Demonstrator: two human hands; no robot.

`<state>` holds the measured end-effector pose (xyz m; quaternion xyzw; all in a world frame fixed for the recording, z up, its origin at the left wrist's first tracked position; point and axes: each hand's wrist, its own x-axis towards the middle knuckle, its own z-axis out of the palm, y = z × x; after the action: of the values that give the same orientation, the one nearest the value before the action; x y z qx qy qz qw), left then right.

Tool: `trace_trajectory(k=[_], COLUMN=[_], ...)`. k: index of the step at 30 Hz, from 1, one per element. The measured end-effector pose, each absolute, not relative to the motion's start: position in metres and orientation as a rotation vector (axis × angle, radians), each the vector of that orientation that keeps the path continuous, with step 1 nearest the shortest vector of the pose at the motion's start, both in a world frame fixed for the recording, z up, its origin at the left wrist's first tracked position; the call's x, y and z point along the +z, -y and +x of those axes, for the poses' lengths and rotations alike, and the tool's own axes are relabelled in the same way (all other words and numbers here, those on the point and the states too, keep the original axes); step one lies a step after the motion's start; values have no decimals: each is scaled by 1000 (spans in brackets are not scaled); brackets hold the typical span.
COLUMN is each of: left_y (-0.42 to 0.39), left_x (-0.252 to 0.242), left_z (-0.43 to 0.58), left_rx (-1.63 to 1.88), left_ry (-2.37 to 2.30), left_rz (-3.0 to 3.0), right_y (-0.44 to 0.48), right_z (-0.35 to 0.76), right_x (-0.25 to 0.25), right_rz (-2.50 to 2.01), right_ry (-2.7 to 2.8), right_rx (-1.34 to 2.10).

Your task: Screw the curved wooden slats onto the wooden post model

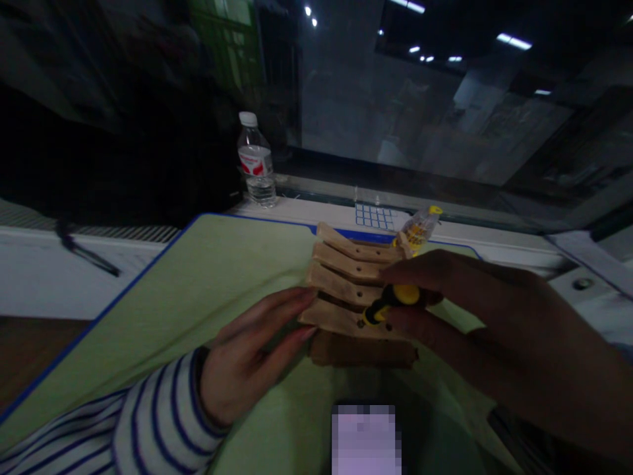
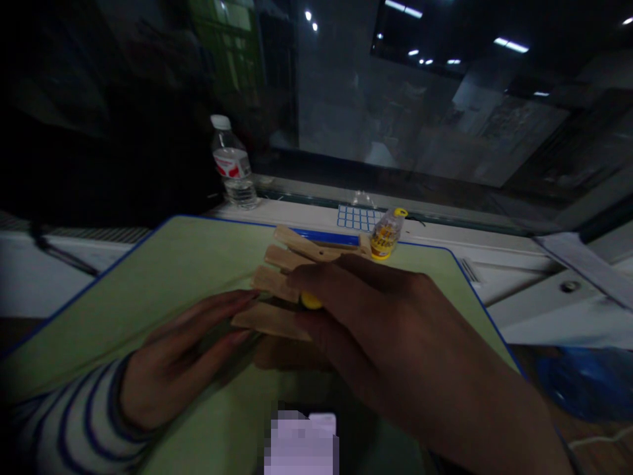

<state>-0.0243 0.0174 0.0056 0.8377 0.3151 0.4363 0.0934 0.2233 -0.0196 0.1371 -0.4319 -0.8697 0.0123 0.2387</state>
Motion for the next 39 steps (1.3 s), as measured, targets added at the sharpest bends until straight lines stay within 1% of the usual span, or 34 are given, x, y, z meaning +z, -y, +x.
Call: trace_trajectory(k=[7, 12, 18, 24, 31, 35, 39], left_y=[-18, -19, -18, -19, -19, -19, -19], left_x=[9, 9, 7, 8, 7, 9, 11], left_z=[-22, -22, -23, -21, -22, -21, -20], left_rx=[1328, 1362, 1297, 1357, 1325, 1357, 1379], left_ry=[-915, -909, -929, -908, -930, -917, -921], left_rz=[2496, 2483, 2519, 2507, 2505, 2492, 2479], right_y=[17, 20, 18, 19, 18, 17, 16], right_z=[223, 225, 225, 225, 226, 225, 222], right_x=[135, 134, 135, 135, 133, 134, 135], right_rz=[-1048, -1085, -1131, -1182, -1160, -1155, -1089], right_ry=[2413, 2438, 2409, 2402, 2414, 2415, 2427], right_rx=[32, -22, 32, -29, -91, -57, 65])
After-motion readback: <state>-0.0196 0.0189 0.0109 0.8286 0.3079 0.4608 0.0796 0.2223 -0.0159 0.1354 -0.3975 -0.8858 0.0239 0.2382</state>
